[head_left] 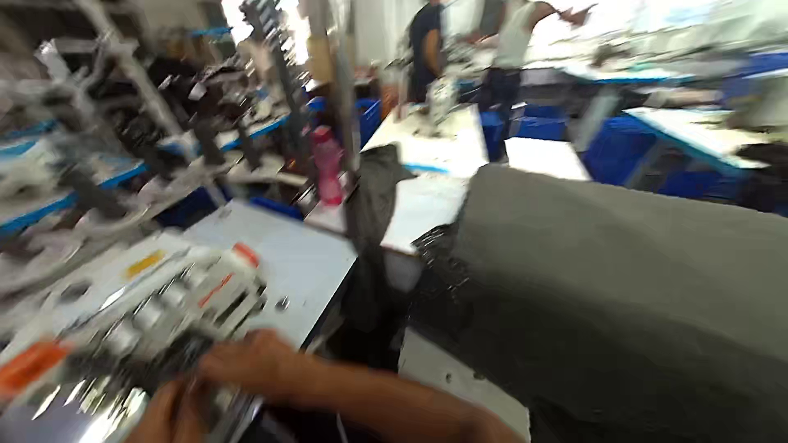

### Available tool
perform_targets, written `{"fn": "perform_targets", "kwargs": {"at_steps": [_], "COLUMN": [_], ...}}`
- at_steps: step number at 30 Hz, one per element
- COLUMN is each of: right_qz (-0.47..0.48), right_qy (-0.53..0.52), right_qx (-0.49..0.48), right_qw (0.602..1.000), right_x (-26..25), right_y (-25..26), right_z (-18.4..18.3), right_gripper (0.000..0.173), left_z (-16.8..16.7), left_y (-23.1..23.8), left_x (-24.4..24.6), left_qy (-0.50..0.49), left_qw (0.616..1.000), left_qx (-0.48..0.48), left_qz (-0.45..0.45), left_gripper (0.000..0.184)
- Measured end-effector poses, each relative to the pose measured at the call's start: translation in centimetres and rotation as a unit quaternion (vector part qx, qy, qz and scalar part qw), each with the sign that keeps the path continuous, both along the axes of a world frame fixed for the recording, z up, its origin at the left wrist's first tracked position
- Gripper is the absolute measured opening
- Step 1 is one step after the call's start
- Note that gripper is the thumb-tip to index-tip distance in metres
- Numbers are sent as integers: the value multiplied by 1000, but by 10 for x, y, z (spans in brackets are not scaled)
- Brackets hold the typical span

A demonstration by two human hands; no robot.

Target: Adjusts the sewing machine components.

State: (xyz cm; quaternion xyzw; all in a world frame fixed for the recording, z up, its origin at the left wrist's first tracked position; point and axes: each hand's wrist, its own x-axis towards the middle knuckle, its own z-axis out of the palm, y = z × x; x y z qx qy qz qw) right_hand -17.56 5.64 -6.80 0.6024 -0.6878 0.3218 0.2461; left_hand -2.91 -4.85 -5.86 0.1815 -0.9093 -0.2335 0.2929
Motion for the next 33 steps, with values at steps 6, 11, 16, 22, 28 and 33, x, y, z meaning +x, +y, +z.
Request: {"fn": "perform_targets", "kwargs": {"at_steps": [6,11,16,22,28,33], "right_qz": [115,155,182,205,174,70], "right_qy": [-73,-113,-153,-200,-219,-135], "right_qx": [0,-6,-7,-5,-12,-13], "right_qw": [991,981,971,958,960,988], "right_x": [-15,-16,-21,-24,-20,-16], "right_y": [-27,-34,-41,-44,-51,-58], "right_z": [-15,-16,-17,-21,-26,-29], "right_gripper": [12,16,16,17,17,16], "left_z": [-16,-20,-25,-32,-33,-23], "left_y": [-4,-2,4,7,10,30], "left_x": [-8,-14,-23,-34,-26,-6], "left_qy": [51,107,147,196,177,156], "left_qw": [986,960,920,893,897,890], "left_qx": [122,228,335,381,380,407], "left_qz": [102,119,138,140,138,134], "left_gripper": [30,26,29,29,31,33]}}
